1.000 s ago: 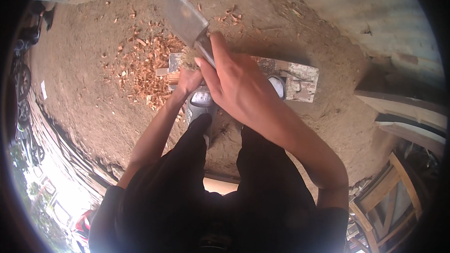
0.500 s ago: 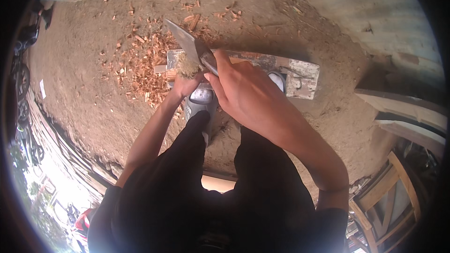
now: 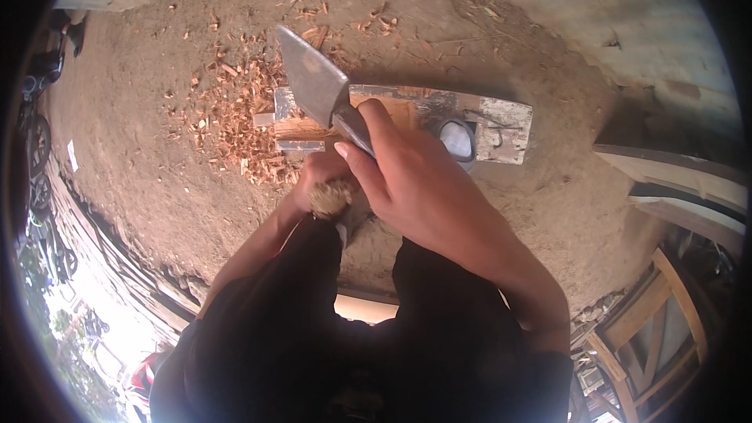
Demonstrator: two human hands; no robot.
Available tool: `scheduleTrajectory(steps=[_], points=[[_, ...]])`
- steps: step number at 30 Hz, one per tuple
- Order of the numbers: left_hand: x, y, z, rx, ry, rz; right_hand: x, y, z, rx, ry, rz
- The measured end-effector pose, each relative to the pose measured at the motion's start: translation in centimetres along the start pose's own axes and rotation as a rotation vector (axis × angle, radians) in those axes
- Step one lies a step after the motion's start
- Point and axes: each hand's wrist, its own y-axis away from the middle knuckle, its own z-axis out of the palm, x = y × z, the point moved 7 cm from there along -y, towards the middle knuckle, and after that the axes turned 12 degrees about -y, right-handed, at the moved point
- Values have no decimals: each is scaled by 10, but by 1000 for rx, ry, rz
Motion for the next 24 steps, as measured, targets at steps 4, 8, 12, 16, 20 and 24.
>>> scheduleTrajectory(steps=[4,8,12,16,20,24], points=[[16,0,-10,134,-49,53,8,8,-13,-12,-105,65],[-58,11,-15,-137,-32,-539,10,9,-18,-57,-428,201],[-111,31,-27,188,519,-531,0,2,-15,-109,-765,291],[-89,20,-47,261,394,-795,7,-5,-14,-130,-670,327],[-95,21,-45,351,355,-798,1,-12,-7,-146,-562,296],[-102,9,-49,382,205,-700,-16,-20,-9,-107,-307,134]])
